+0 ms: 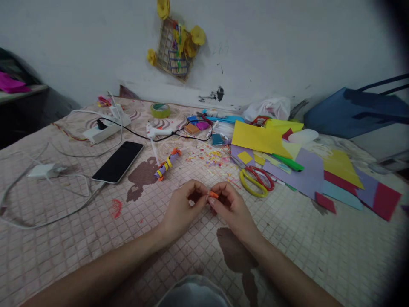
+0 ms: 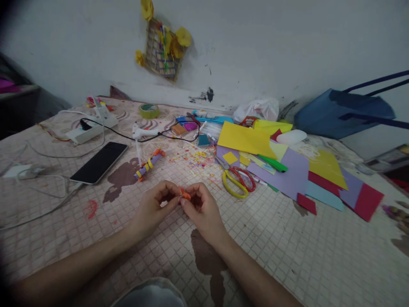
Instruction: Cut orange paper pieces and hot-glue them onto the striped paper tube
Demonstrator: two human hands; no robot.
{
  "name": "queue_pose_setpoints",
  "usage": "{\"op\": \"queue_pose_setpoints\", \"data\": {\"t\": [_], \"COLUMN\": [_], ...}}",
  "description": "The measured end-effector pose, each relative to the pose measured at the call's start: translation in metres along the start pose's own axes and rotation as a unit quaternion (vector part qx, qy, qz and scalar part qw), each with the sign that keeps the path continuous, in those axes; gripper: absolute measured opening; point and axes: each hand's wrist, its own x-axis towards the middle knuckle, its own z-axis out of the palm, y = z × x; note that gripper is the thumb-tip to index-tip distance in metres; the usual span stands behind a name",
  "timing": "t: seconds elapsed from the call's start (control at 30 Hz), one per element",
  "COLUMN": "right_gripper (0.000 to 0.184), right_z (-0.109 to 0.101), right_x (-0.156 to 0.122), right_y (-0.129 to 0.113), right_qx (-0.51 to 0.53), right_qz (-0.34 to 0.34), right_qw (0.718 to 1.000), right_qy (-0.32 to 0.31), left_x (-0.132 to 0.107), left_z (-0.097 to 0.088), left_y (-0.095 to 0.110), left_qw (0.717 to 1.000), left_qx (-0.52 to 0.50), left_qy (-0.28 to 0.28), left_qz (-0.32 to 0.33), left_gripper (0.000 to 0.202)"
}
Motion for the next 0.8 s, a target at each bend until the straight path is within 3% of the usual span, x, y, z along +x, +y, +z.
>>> {"op": "queue_pose_setpoints", "data": {"t": [0.23, 0.5, 0.8], "right_gripper": [0.009, 0.003, 0.01], "right_z": [-0.005, -0.011, -0.013], "right_x": [0.002, 0.003, 0.001], "right_y": [0.001, 0.0, -0.003], "right_qx": [0.029, -0.015, -0.056], "right_qz": [-0.003, -0.036, -0.045], "right_qw": [1.0, 0.999, 0.997], "right_qy": [-0.009, -0.007, -0.013], "left_x": [0.006, 0.005, 0.006], "left_z": [-0.006, -0.009, -0.01], "left_y": [0.002, 0.007, 0.008], "left_qw": [0.997, 0.997, 0.998], "left_qx": [-0.067, -0.014, -0.026], "left_qy": [-0.028, -0.075, -0.058], "left_qz": [-0.013, -0.007, -0.007], "left_gripper": [0.004, 0.017, 0.021]}}
